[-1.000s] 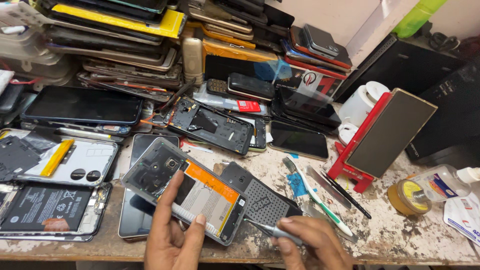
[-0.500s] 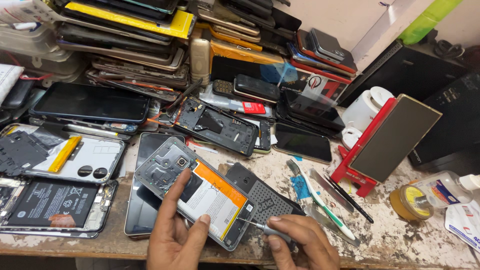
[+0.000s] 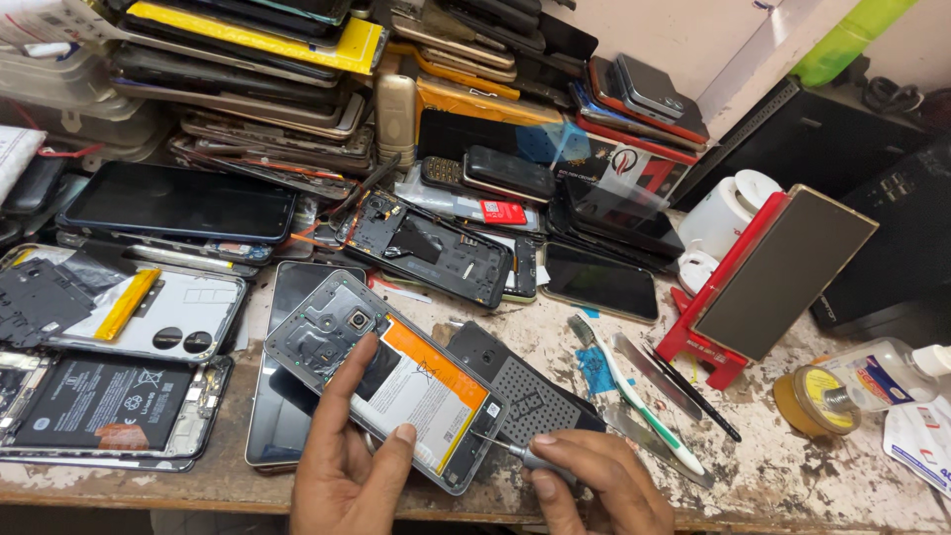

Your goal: The person holds a disassembled smartphone against a perforated mat and uses a screwdriver to work on its internal components, repeatedly repositioning the phone and the tool while other phone parts and screens lie across the cluttered workbench.

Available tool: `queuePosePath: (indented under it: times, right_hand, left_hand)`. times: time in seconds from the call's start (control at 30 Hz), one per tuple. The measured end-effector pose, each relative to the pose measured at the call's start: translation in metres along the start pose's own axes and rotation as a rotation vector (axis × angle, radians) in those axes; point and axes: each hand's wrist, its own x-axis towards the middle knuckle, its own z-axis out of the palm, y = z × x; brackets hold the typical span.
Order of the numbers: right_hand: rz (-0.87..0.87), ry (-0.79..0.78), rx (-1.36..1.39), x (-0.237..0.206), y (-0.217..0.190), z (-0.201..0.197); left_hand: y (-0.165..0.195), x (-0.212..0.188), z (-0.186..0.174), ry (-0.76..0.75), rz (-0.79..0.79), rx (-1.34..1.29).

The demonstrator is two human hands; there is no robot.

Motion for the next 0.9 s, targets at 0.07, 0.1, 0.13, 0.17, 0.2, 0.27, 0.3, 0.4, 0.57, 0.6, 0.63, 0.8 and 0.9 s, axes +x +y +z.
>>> queuePosePath:
  times: [0.07, 0.1, 0.13, 0.17, 0.2, 0.27, 0.3, 0.4, 0.57, 0.6, 0.63, 0.8, 0.9]
  right_hand:
    - [-0.018, -0.007, -0.032, 0.002, -0.003, 0.000]
    - [-0.017, -0.013, -0.042, 0.004, -0.006, 0.000]
    - [-0.016, -0.019, -0.053, 0.006, -0.009, 0.000]
    - [-0.015, -0.028, -0.058, 0.010, -0.014, 0.000]
    - [-0.015, -0.037, -0.064, 0.015, -0.019, 0.000]
    - [-0.041, -0.112, -0.064, 0.026, -0.030, -0.003]
    - [-0.069, -0.177, -0.058, 0.033, -0.034, -0.007]
    - [-0.257, -0.528, -0.036, 0.054, -0.038, -0.026]
    - [-0.321, -0.640, -0.350, 0.066, -0.037, -0.041]
    - [-0.304, -0.668, -0.307, 0.067, -0.036, -0.042]
    - [-0.292, -0.693, -0.263, 0.067, -0.035, -0.042]
    - [-0.291, -0.626, -0.306, 0.064, -0.032, -0.039]
    - [-0.364, -0.567, -0.310, 0.058, -0.027, -0.039]
  left_hand:
    - [0.001, -0.001, 0.001, -0.006, 0.007, 0.003]
    - [0.002, -0.001, 0.002, -0.002, 0.010, 0.028]
    - [0.002, -0.002, 0.002, 0.002, 0.013, 0.052]
    - [0.003, -0.002, 0.003, 0.005, 0.015, 0.076]
    - [0.003, -0.003, 0.004, 0.011, -0.007, 0.104]
    - [0.004, -0.005, 0.006, 0.024, -0.054, 0.160]
    - [0.004, -0.005, 0.006, 0.012, -0.016, 0.196]
    - [0.004, -0.008, 0.007, 0.000, 0.012, 0.311]
    - [0.003, -0.009, 0.006, -0.023, 0.011, 0.405]
    - [0.003, -0.010, 0.007, -0.013, 0.019, 0.418]
    - [0.002, -0.009, 0.007, -0.001, 0.032, 0.431]
    - [0.003, -0.009, 0.010, -0.002, 0.055, 0.428]
    - [0.007, -0.008, 0.009, 0.016, 0.035, 0.591]
